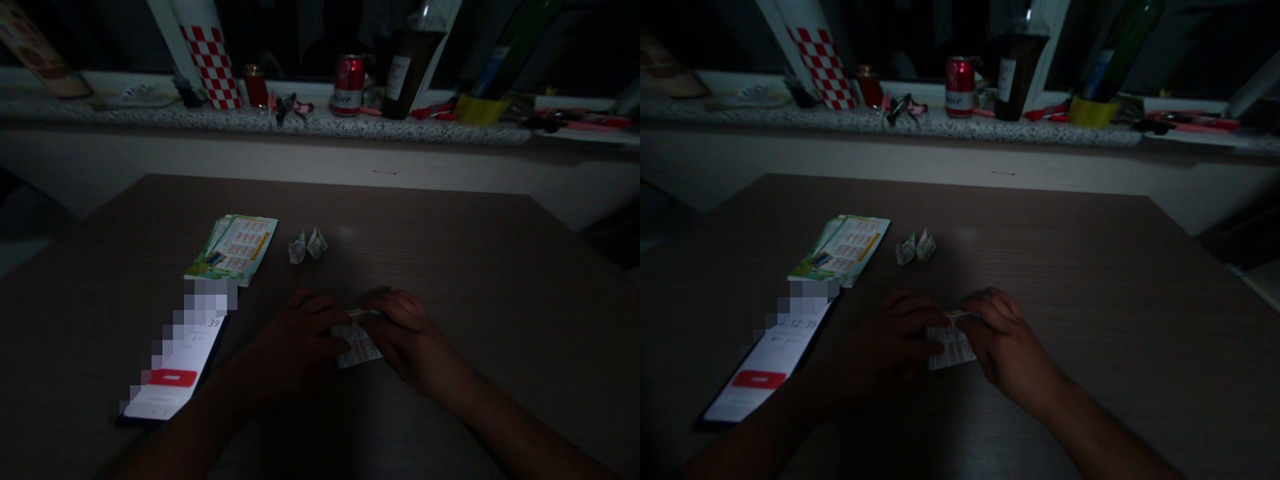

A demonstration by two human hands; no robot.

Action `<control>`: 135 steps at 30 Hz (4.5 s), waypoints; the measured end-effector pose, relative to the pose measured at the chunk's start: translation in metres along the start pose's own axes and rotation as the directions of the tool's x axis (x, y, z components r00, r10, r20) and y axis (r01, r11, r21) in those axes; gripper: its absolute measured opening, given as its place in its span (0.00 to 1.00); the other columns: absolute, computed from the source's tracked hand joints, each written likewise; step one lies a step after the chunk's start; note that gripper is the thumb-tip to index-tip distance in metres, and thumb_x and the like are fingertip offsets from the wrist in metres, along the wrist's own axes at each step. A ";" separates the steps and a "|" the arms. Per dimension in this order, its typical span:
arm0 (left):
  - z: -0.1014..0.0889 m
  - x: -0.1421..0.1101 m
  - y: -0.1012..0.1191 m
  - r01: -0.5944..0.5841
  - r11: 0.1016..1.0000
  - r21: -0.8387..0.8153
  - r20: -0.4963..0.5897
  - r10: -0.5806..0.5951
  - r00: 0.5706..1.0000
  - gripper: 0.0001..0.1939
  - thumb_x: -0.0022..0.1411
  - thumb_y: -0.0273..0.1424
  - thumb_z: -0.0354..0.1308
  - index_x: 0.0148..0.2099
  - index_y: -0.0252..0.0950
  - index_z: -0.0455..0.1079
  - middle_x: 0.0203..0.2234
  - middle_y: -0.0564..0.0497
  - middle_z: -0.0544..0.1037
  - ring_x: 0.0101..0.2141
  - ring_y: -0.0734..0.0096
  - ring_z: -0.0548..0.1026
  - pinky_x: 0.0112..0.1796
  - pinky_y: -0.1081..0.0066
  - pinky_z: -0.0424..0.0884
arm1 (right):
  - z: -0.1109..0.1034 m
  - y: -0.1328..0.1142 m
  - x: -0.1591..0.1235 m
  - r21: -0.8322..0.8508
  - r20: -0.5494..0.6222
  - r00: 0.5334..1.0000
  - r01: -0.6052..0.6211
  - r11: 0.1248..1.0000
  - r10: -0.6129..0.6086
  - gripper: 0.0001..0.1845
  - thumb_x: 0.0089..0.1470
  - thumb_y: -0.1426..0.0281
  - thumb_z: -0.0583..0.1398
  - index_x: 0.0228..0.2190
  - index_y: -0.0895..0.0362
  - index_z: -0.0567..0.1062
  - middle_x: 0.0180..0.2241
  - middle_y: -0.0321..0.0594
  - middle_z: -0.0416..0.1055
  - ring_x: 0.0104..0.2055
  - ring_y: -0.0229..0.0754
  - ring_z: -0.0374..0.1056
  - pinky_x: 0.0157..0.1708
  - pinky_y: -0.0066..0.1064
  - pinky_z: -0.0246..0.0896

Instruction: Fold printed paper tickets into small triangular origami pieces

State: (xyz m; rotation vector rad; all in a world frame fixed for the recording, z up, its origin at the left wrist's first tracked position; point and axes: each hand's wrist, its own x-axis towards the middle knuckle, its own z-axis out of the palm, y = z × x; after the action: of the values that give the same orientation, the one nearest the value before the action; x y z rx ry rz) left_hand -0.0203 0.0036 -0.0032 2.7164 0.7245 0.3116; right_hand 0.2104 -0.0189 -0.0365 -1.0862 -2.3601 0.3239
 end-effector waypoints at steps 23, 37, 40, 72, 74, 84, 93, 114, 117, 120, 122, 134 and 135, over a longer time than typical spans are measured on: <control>0.006 0.005 -0.004 0.108 0.986 -0.128 0.052 -0.102 0.993 0.06 0.66 0.28 0.51 0.41 0.37 0.69 0.37 0.51 0.74 0.40 0.66 0.69 0.46 0.63 0.61 | -0.001 -0.008 0.000 0.243 0.124 0.986 -0.136 0.960 0.109 0.15 0.54 0.76 0.61 0.45 0.54 0.73 0.44 0.42 0.71 0.50 0.46 0.64 0.51 0.40 0.60; 0.018 0.014 0.001 0.213 0.971 -0.111 -0.005 -0.215 0.977 0.06 0.66 0.27 0.50 0.38 0.35 0.68 0.35 0.50 0.71 0.39 0.65 0.67 0.43 0.63 0.62 | -0.006 -0.010 0.002 0.268 0.143 0.982 -0.158 0.950 0.123 0.24 0.47 0.82 0.61 0.45 0.52 0.73 0.47 0.41 0.71 0.51 0.46 0.64 0.52 0.41 0.59; 0.019 0.015 0.001 0.212 0.972 -0.104 -0.006 -0.213 0.977 0.06 0.65 0.27 0.50 0.38 0.35 0.68 0.34 0.50 0.71 0.39 0.64 0.67 0.43 0.63 0.62 | -0.005 -0.011 0.001 0.247 0.120 0.982 -0.172 0.954 0.146 0.23 0.46 0.81 0.61 0.45 0.52 0.73 0.46 0.41 0.71 0.51 0.47 0.65 0.52 0.42 0.60; 0.037 0.024 0.016 0.475 0.879 -0.025 -0.116 -0.475 0.872 0.06 0.64 0.27 0.48 0.36 0.33 0.65 0.36 0.44 0.68 0.38 0.60 0.67 0.40 0.59 0.67 | -0.001 -0.018 -0.004 0.053 0.114 0.950 -0.297 0.953 0.290 0.10 0.44 0.79 0.60 0.30 0.54 0.72 0.49 0.43 0.68 0.52 0.51 0.63 0.55 0.51 0.52; 0.037 0.025 0.016 0.484 0.875 -0.009 -0.113 -0.482 0.869 0.06 0.64 0.27 0.48 0.36 0.33 0.65 0.36 0.44 0.68 0.38 0.60 0.67 0.40 0.59 0.67 | -0.001 -0.018 -0.004 0.056 0.115 0.953 -0.288 0.956 0.281 0.09 0.44 0.79 0.61 0.29 0.54 0.71 0.49 0.43 0.68 0.52 0.51 0.63 0.55 0.51 0.52; 0.039 0.025 0.016 0.477 0.878 0.051 -0.122 -0.468 0.875 0.05 0.63 0.27 0.49 0.36 0.33 0.65 0.36 0.44 0.69 0.37 0.59 0.68 0.39 0.59 0.67 | -0.003 -0.019 -0.003 0.064 0.118 0.949 -0.302 0.951 0.293 0.09 0.44 0.79 0.61 0.28 0.54 0.71 0.49 0.42 0.67 0.52 0.51 0.63 0.55 0.50 0.52; 0.039 0.026 0.016 0.471 0.879 0.080 -0.135 -0.458 0.879 0.07 0.64 0.28 0.48 0.35 0.33 0.66 0.35 0.44 0.69 0.36 0.60 0.68 0.37 0.60 0.66 | -0.007 -0.021 -0.001 0.071 0.136 0.950 -0.294 0.953 0.283 0.09 0.44 0.79 0.61 0.28 0.54 0.71 0.48 0.42 0.67 0.52 0.51 0.62 0.52 0.47 0.56; 0.038 0.028 0.018 0.485 0.865 0.131 -0.122 -0.471 0.873 0.09 0.64 0.28 0.47 0.36 0.31 0.68 0.35 0.43 0.71 0.38 0.59 0.69 0.40 0.60 0.65 | -0.006 -0.020 -0.001 0.070 0.157 0.943 -0.308 0.949 0.295 0.07 0.45 0.78 0.60 0.27 0.54 0.72 0.49 0.42 0.66 0.52 0.50 0.62 0.54 0.45 0.52; 0.038 0.028 0.019 0.483 0.865 0.133 -0.123 -0.469 0.874 0.09 0.64 0.28 0.48 0.35 0.31 0.68 0.34 0.43 0.71 0.38 0.59 0.69 0.39 0.60 0.65 | -0.007 -0.019 -0.001 0.081 0.154 0.947 -0.298 0.951 0.283 0.07 0.45 0.78 0.61 0.26 0.54 0.72 0.49 0.41 0.67 0.52 0.50 0.62 0.53 0.44 0.53; 0.039 0.028 0.019 0.487 0.864 0.127 -0.138 -0.471 0.871 0.08 0.63 0.27 0.48 0.35 0.32 0.68 0.34 0.43 0.71 0.37 0.59 0.69 0.39 0.61 0.66 | -0.007 -0.017 -0.001 0.089 0.150 0.952 -0.283 0.955 0.268 0.06 0.47 0.77 0.60 0.26 0.54 0.73 0.48 0.41 0.67 0.52 0.49 0.62 0.52 0.44 0.54; 0.039 0.028 0.019 0.481 0.866 0.136 -0.142 -0.463 0.875 0.09 0.63 0.27 0.48 0.35 0.32 0.68 0.34 0.43 0.71 0.37 0.58 0.69 0.39 0.60 0.66 | -0.005 -0.016 -0.001 0.093 0.143 0.951 -0.287 0.953 0.272 0.05 0.51 0.75 0.60 0.26 0.54 0.73 0.47 0.41 0.68 0.51 0.48 0.63 0.52 0.44 0.54; 0.038 0.028 0.020 0.472 0.868 0.153 -0.138 -0.454 0.880 0.09 0.62 0.28 0.48 0.36 0.31 0.69 0.34 0.43 0.70 0.38 0.57 0.69 0.39 0.60 0.66 | 0.000 -0.013 0.000 0.107 0.101 0.955 -0.288 0.952 0.278 0.06 0.49 0.74 0.63 0.23 0.54 0.72 0.46 0.40 0.69 0.47 0.48 0.65 0.48 0.43 0.57; 0.038 0.028 0.020 0.471 0.868 0.154 -0.141 -0.453 0.880 0.09 0.62 0.28 0.48 0.36 0.31 0.69 0.33 0.43 0.70 0.38 0.57 0.69 0.39 0.60 0.65 | 0.000 -0.013 0.000 0.105 0.099 0.956 -0.285 0.953 0.275 0.06 0.49 0.74 0.63 0.23 0.54 0.72 0.46 0.40 0.69 0.48 0.47 0.64 0.48 0.43 0.57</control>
State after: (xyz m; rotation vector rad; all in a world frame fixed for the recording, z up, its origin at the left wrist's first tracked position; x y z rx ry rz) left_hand 0.0239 -0.0078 -0.0279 2.5898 1.4663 0.2749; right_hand 0.2019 -0.0275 -0.0306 -1.3748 -2.2236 0.6147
